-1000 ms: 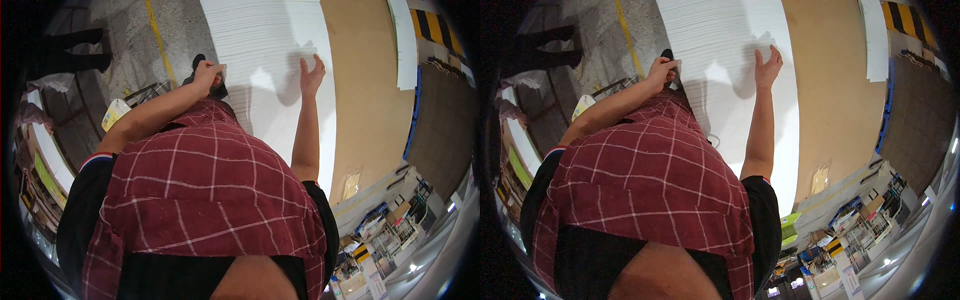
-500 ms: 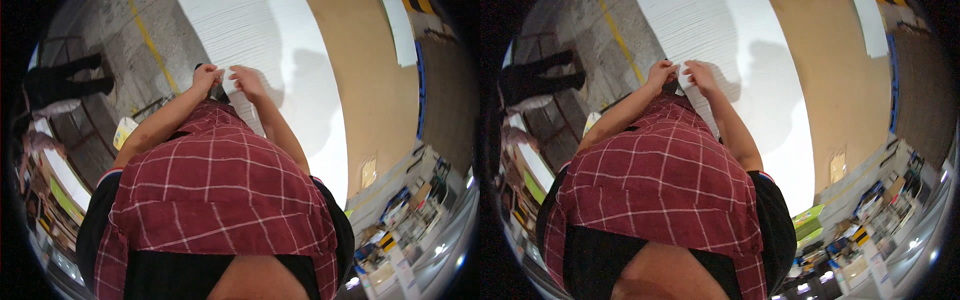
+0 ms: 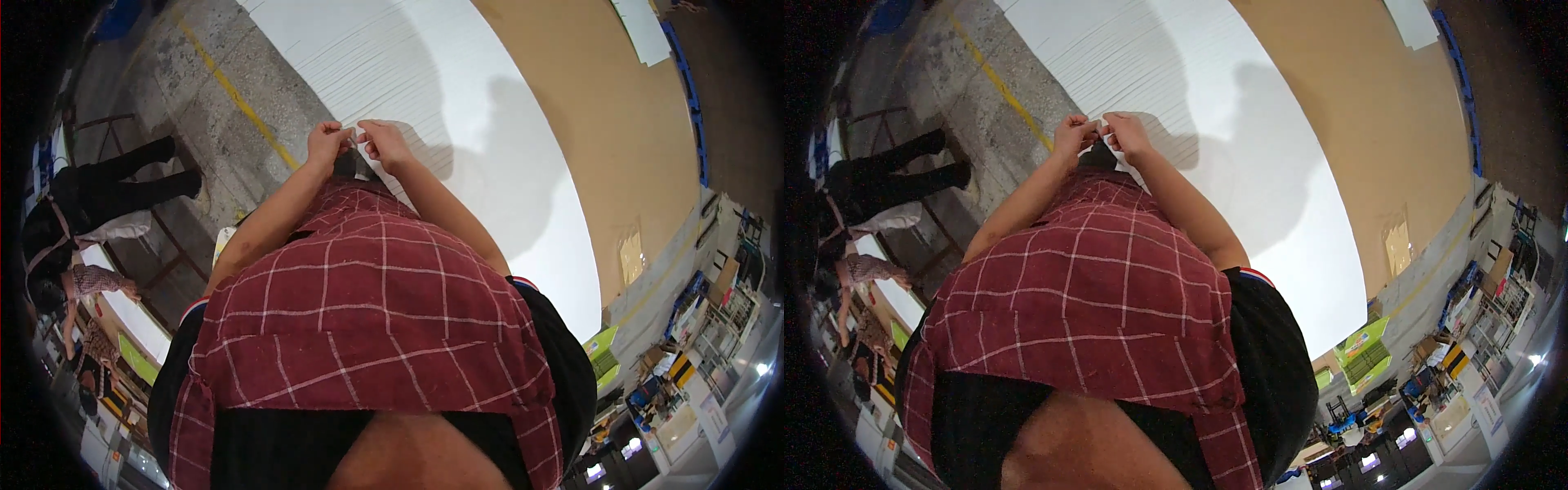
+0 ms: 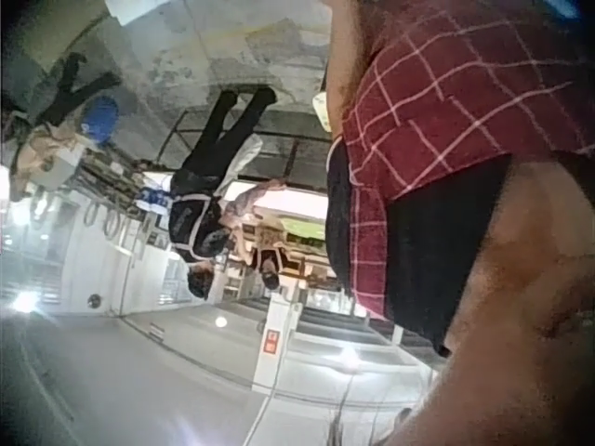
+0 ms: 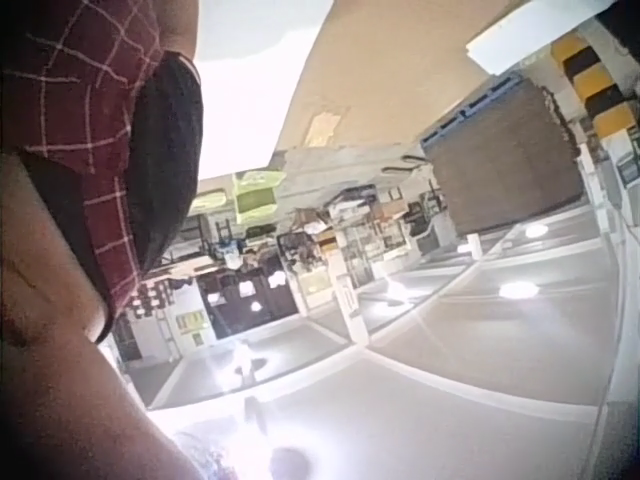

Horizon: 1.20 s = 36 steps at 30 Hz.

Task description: Aligning and stacking large white paper sheets on an industrial work table.

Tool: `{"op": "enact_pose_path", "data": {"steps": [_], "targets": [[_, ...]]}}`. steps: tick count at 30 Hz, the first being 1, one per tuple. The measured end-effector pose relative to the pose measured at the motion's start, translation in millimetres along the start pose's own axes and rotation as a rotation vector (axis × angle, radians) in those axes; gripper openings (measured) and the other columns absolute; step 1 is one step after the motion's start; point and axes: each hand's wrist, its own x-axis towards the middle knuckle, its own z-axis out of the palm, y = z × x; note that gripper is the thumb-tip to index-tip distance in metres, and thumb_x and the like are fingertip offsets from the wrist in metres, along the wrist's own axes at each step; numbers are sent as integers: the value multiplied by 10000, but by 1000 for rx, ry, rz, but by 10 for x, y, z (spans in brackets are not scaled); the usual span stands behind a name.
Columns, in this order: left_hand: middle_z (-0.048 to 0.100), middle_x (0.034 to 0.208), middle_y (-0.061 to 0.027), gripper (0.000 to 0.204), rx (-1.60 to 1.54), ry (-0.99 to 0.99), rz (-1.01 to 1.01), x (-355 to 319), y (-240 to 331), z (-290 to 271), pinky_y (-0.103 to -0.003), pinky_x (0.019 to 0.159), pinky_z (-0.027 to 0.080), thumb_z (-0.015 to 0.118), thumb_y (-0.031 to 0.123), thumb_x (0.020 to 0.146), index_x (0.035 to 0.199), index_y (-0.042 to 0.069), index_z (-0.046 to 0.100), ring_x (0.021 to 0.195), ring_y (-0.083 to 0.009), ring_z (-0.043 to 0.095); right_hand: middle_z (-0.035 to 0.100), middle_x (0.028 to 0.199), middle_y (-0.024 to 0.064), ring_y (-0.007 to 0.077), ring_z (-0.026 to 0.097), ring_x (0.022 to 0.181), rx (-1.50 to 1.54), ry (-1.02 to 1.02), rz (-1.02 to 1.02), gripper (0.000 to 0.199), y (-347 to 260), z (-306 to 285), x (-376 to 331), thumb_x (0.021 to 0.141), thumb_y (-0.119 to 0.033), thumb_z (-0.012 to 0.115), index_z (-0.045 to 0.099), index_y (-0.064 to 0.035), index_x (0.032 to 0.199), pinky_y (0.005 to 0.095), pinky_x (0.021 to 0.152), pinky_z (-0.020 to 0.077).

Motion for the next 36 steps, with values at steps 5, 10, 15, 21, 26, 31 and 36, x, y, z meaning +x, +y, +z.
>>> {"op": "enact_pose_path", "data": {"steps": [5,10,15,21,26,31,36], "targets": [[512,724,-43,268,-230,-27,-259,1,-26,96,-248,498,433,614,89,672,862,71,426,622,-164,533,502,637,20,50,366,417,-1,-26,47,219,61,-45,-55,762,-239,504,554,-46,851,173,345,258],[517,680,-34,183,-107,27,-106,-71,13,125,-239,471,430,613,115,691,749,59,448,559,-138,525,504,637,24,52,372,408,22,-8,-6,216,57,-52,-31,771,-238,495,542,-44,851,177,343,265],[524,673,-22,146,-155,-159,-24,-60,-19,-19,-216,496,420,600,129,706,713,74,465,551,-111,518,499,621,30,66,397,423,51,-15,-68,196,-10,22,41,766,-231,471,502,-37,759,185,361,287],[553,710,-26,67,-211,-302,-94,-63,-28,-21,-214,562,426,536,128,747,727,77,497,605,-106,523,551,628,64,104,489,473,33,90,-164,314,7,75,157,794,-291,408,496,-21,658,222,405,373],[564,716,-38,95,-383,-328,-225,-105,72,12,-237,572,441,504,159,774,744,69,511,605,-126,534,527,483,127,200,508,389,-271,322,-259,436,47,115,267,797,-252,327,527,48,552,306,423,426],[559,685,-37,153,-333,-248,-169,56,-48,48,-251,577,443,464,195,806,746,66,519,599,-126,535,507,434,126,216,507,387,-440,400,-296,454,88,178,348,789,-253,310,522,45,522,328,456,434],[549,732,-43,158,-335,-281,-176,95,-67,52,-273,612,438,477,216,799,830,63,504,652,-134,530,531,477,106,173,505,384,-516,362,-333,454,52,140,289,794,-287,331,529,39,548,289,419,421]]}}
